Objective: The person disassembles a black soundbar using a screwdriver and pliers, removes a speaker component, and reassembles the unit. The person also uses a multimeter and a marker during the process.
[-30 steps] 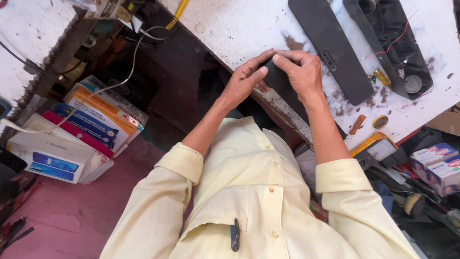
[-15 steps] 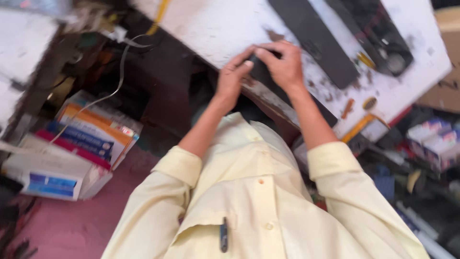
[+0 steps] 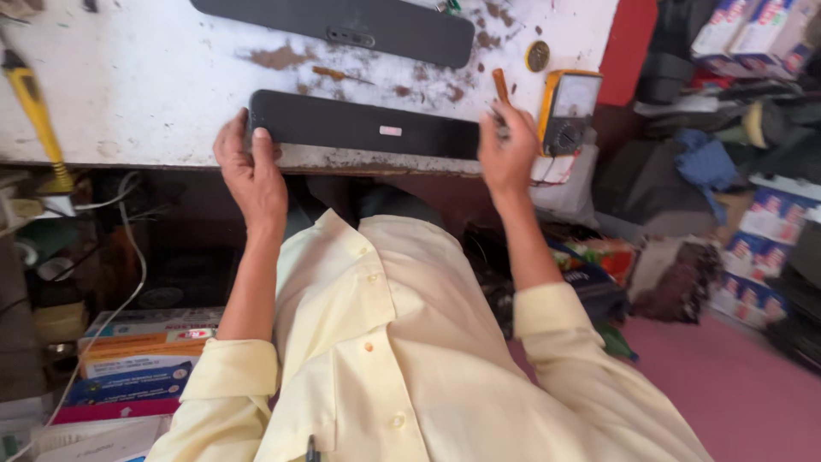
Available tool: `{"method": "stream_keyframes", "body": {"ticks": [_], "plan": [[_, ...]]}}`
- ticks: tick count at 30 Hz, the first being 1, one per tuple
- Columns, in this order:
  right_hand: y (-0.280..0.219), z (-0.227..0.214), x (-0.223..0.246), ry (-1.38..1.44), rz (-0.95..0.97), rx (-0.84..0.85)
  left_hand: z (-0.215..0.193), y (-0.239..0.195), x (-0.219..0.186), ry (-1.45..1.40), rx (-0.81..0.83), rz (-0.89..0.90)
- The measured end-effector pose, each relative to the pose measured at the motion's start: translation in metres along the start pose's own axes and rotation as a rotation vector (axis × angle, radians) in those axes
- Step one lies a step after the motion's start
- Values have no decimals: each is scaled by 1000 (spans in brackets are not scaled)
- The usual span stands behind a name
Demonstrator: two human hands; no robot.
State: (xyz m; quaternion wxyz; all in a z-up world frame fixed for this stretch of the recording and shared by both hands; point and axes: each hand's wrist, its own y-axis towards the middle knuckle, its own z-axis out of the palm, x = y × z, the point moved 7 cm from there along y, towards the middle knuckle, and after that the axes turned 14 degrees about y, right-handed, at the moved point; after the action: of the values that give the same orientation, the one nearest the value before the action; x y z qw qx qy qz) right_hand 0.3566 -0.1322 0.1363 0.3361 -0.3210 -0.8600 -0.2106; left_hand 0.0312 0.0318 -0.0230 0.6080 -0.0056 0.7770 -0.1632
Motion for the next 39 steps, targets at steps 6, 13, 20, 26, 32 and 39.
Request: {"method": "stream_keyframes", "body": {"ticks": [6, 13, 20, 26, 32, 39], "plan": [[-54, -27, -32, -27, -70, 80, 4, -23, -2, -80, -179, -89], [-152, 68, -67, 47, -65, 863, -30, -130, 44, 156, -502, -177], [-174, 231, -129, -27, -423, 1006, -3, -267, 137, -126, -382, -466], [-143, 319, -168, -168, -456, 858, 44, -265, 220, -290, -191, -574], [-149, 320, -141, -134, -344, 679, 82, -185, 242, -509, -2, -610], [-157, 300, -121, -122, -289, 798, 135, -69, 250, -818, -42, -704]]}}
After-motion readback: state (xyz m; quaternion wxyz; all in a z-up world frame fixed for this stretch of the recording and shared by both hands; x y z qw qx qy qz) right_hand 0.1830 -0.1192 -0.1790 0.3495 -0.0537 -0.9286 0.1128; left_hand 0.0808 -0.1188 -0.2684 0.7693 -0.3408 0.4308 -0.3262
